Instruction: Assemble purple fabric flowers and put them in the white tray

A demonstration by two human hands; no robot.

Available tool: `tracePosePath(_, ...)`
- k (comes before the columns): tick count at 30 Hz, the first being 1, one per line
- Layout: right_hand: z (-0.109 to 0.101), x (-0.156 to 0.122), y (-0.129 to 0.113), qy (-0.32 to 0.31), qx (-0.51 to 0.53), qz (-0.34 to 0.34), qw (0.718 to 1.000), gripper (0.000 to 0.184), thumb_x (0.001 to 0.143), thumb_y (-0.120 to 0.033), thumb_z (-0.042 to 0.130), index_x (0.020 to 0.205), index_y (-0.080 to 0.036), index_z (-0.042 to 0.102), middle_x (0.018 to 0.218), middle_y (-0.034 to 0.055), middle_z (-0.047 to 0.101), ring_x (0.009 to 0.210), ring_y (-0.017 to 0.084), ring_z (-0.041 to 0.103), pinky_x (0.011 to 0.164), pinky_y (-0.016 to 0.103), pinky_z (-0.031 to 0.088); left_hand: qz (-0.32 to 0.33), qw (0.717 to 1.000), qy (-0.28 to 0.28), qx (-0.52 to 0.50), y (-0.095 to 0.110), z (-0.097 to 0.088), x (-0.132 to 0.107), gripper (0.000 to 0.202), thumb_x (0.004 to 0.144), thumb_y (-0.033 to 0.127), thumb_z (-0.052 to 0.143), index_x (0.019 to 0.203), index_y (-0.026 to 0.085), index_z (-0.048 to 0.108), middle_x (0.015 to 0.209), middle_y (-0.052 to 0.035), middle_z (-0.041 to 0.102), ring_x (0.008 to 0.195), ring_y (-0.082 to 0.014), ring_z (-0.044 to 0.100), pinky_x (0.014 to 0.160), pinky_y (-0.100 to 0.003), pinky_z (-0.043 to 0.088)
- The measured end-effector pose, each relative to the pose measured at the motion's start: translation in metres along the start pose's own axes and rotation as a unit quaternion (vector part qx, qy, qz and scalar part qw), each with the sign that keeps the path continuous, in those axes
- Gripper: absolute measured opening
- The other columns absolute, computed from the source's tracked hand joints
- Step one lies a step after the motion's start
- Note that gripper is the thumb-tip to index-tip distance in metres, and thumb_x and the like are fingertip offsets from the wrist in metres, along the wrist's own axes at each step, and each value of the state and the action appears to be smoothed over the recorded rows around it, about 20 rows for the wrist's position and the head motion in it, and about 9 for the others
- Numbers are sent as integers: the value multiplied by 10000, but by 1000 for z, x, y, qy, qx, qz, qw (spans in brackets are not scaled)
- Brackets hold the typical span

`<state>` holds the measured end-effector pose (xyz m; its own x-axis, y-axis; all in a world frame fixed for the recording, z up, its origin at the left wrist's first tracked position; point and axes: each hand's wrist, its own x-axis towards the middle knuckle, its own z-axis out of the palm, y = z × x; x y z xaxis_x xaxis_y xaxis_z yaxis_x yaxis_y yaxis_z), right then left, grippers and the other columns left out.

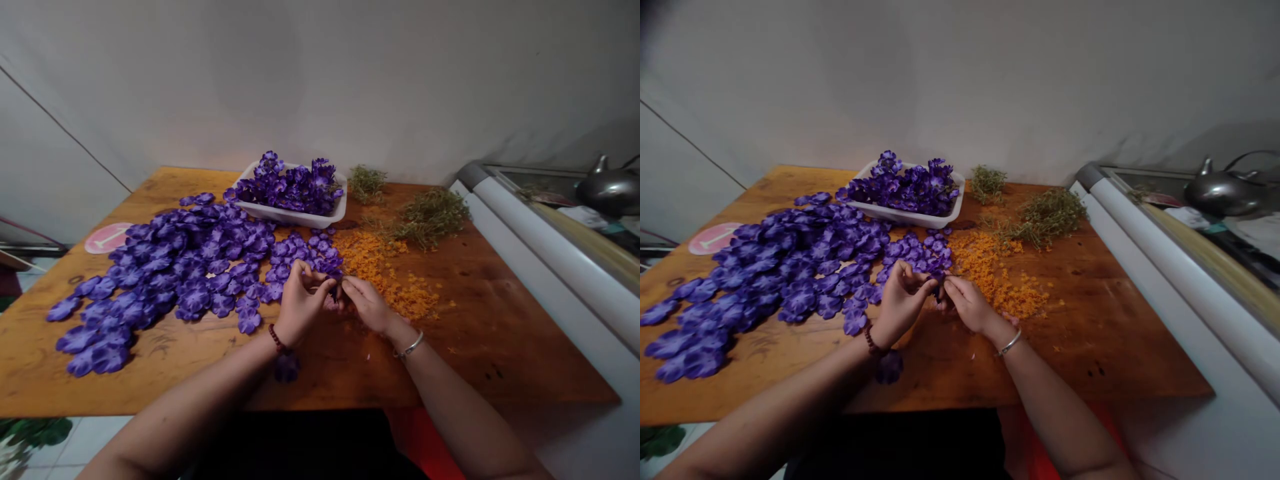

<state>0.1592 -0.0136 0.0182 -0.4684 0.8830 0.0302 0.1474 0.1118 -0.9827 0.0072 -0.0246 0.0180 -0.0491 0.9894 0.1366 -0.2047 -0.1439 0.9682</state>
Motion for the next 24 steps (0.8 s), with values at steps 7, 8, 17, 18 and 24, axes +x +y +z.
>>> tracePosePath(7,1,-1,1,-14,56,32,998,417,880,-602,469,779,-204,541,661,4,588,583,138,565,584,284,486,-1,1000,8,-18,2,2,-1,417,715,286,682,786,237,274,636,88,564,564,-83,595,550,-185,445)
tracePosePath(8,1,-1,1,-14,60,36,997,420,873,-609,477,781,-204,543,665,5,591,584,138,566,580,284,488,0,1000,10,-14,2,1,-1,417,715,285,683,785,237,275,641,87,563,567,-83,595,552,-185,446)
tracePosePath(17,1,0,-3,-17,73,46,996,458,848,-653,483,757,-206,527,625,-6,567,576,135,552,588,282,485,-5,1000,-13,-16,4,1,-1,391,727,259,671,791,234,286,688,57,598,601,-93,607,575,-198,463)
tracePosePath(18,0,0,-3,-19,71,46,996,454,854,-647,477,756,-206,523,631,-4,569,581,135,551,588,282,482,-5,1000,-13,-11,4,0,-1,389,726,260,671,792,233,289,694,53,601,610,-97,611,578,-201,467)
tracePosePath(24,2,-1,-3,-3,21,29,999,448,870,-625,463,750,-198,521,614,-5,558,559,124,520,552,263,450,13,999,-7,43,4,-1,-3,378,728,264,679,775,229,306,698,31,616,649,-124,637,594,-223,483)
